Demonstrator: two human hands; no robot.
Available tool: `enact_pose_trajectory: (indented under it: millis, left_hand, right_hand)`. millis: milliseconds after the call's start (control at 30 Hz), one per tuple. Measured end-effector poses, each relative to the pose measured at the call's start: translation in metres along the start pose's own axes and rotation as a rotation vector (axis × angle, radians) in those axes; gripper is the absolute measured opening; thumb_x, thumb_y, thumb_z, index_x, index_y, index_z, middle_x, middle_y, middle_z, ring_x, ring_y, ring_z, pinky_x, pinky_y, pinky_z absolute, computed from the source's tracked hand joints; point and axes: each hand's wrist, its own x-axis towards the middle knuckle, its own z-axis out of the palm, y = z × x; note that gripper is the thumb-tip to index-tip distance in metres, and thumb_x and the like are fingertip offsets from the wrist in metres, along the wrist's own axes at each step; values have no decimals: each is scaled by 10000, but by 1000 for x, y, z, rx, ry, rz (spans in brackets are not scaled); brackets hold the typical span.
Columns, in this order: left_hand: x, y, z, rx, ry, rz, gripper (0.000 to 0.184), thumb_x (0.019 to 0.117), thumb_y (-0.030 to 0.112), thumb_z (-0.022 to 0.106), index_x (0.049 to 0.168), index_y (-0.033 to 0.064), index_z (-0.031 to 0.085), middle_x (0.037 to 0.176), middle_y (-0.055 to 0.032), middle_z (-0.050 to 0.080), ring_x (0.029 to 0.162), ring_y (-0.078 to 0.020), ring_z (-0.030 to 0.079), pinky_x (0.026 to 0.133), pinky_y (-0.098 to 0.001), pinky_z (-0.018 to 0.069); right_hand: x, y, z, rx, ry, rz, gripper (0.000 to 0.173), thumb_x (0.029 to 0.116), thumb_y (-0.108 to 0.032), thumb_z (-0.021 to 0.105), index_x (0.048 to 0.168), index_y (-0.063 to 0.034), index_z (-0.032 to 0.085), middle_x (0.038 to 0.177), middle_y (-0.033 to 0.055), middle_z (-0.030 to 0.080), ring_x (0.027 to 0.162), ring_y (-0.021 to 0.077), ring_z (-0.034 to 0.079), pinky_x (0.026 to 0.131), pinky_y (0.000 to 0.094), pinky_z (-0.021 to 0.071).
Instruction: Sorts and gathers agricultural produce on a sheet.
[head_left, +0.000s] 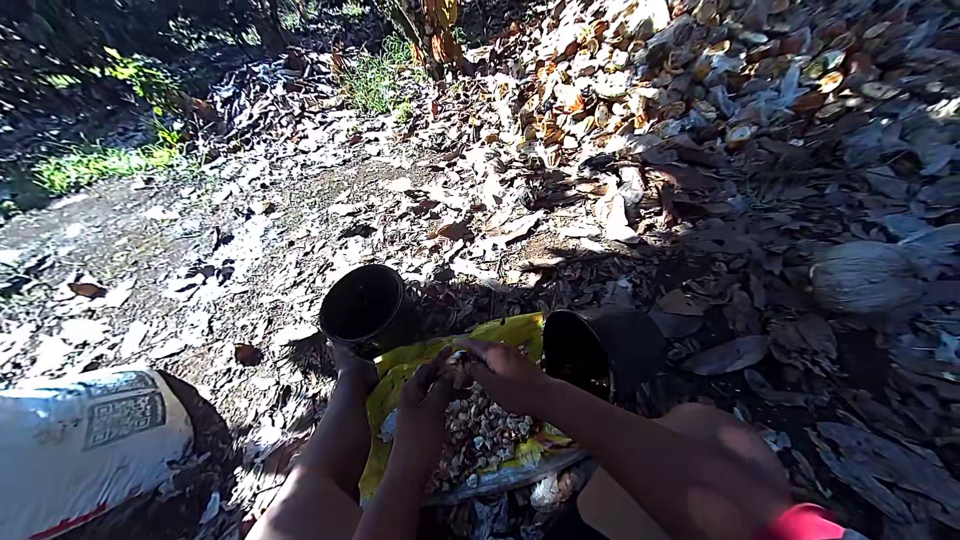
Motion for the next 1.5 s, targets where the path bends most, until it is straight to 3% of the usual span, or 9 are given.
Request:
enact_pose_trajectory:
  millis: [67,233,500,600,733,900,1200,1500]
  left_hand:
    - [0,7,-1,5,-2,-48,383,1012,12,497,1384,-32,575,1245,-180,665,850,-250,719,739,-381,636]
    - [0,10,1,138,-32,-103,360,1030,51,514,1376,-18,584,1146,-140,696,780,-195,700,689,-345,615]
    - [3,-10,10,193,-69,-107,374,1023,30,530,1393,4,581,1154,-113,711,805,-181,712,711,-350,622]
    - [3,-15,16,203,-93,-100,383,1017,25,533,1396,-2,575,1170,-114,705,823,-173,710,730,-346,619]
    - [3,-19,21,226,-96,-116,358,1025,53,539,1378,13,587,1081,-102,723,770,-173,707,695,-338,619]
    - [2,-20,22,250,-99,-111,385,1026,61,548,1408,22,566,1113,-93,720,819,-165,717,741,-339,625]
    - [0,-29,23,208,-85,-65,399,1025,38,526,1423,12,549,1173,-106,708,900,-181,723,791,-360,629]
    - [-2,-28,25,197,-76,-49,378,1022,45,547,1397,-1,570,1130,-114,717,848,-188,725,756,-352,633]
  right_hand:
    - [-2,-7,-1,-125,-55,3,517,1070,-250,468,1559,-85,448,1499,131,548,1390,199,519,1186,390,394]
    - [-3,-15,4,-375,-164,57,533,1090,-262,407,1588,-72,380,1502,170,525,1369,293,539,1155,474,428]
    - [-2,-11,4,-519,-203,146,492,1076,-244,414,1531,-57,440,1464,164,558,1333,301,575,1113,489,467]
    - [-3,-9,1,-535,-209,179,467,1086,-246,400,1500,-42,469,1413,175,590,1299,317,597,1091,500,481]
    - [-1,-6,-4,-506,-221,210,417,1093,-276,394,1412,-53,545,1326,166,642,1266,312,615,1073,518,488]
    - [1,-1,-6,-359,-171,278,396,1066,-291,475,1404,-100,556,1224,139,682,1175,281,658,1026,499,521]
    - [0,5,-6,-317,-140,287,375,1052,-288,487,1370,-109,573,1165,120,694,1115,262,676,977,488,545]
    - [1,1,-4,-340,-150,292,347,1032,-267,498,1318,-88,579,1116,129,691,1077,282,681,935,509,552]
